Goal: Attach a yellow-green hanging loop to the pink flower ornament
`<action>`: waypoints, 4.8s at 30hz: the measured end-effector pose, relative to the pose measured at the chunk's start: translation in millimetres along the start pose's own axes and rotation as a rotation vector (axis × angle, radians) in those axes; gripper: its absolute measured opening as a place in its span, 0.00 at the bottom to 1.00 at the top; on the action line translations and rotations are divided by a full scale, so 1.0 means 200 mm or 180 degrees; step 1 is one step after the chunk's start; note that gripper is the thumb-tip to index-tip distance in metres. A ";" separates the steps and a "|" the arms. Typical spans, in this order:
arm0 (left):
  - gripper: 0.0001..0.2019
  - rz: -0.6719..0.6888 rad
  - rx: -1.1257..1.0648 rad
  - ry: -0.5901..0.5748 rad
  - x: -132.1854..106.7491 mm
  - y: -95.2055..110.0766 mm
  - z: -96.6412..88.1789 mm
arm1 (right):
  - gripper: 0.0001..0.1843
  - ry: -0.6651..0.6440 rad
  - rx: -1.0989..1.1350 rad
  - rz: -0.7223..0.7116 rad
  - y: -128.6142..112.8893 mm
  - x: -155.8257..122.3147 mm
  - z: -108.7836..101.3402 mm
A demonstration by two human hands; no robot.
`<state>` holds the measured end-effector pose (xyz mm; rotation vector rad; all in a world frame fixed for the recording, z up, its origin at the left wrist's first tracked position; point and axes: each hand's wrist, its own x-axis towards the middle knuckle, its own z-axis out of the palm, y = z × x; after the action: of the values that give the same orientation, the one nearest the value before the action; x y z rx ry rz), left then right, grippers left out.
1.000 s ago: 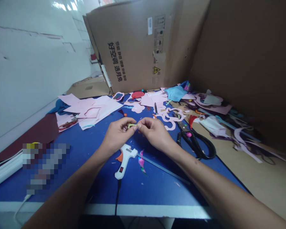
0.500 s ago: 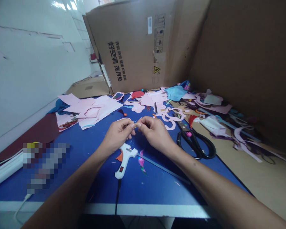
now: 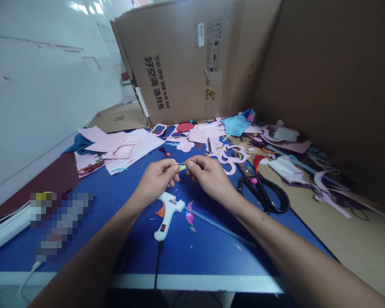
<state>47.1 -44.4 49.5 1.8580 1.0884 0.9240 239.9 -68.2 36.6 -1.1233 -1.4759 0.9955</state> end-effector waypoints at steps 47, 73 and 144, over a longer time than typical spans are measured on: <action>0.12 -0.0305 -0.0965 0.0186 0.02 -0.01 0.00 | 0.21 0.0185 0.0206 0.0069 0.00 0.01 -0.02; 0.12 -0.0280 -0.0626 0.0075 0.02 -0.01 -0.02 | 0.16 -0.0074 -0.0142 -0.0039 -0.01 -0.01 0.01; 0.12 -0.0888 -0.0419 -0.0257 0.18 0.04 -0.03 | 0.25 0.0306 0.1209 0.0688 0.04 0.06 -0.04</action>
<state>58.4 -11.9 65.8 1.5749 1.1723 0.7340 247.7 -54.6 32.6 -1.0474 -1.0466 1.2900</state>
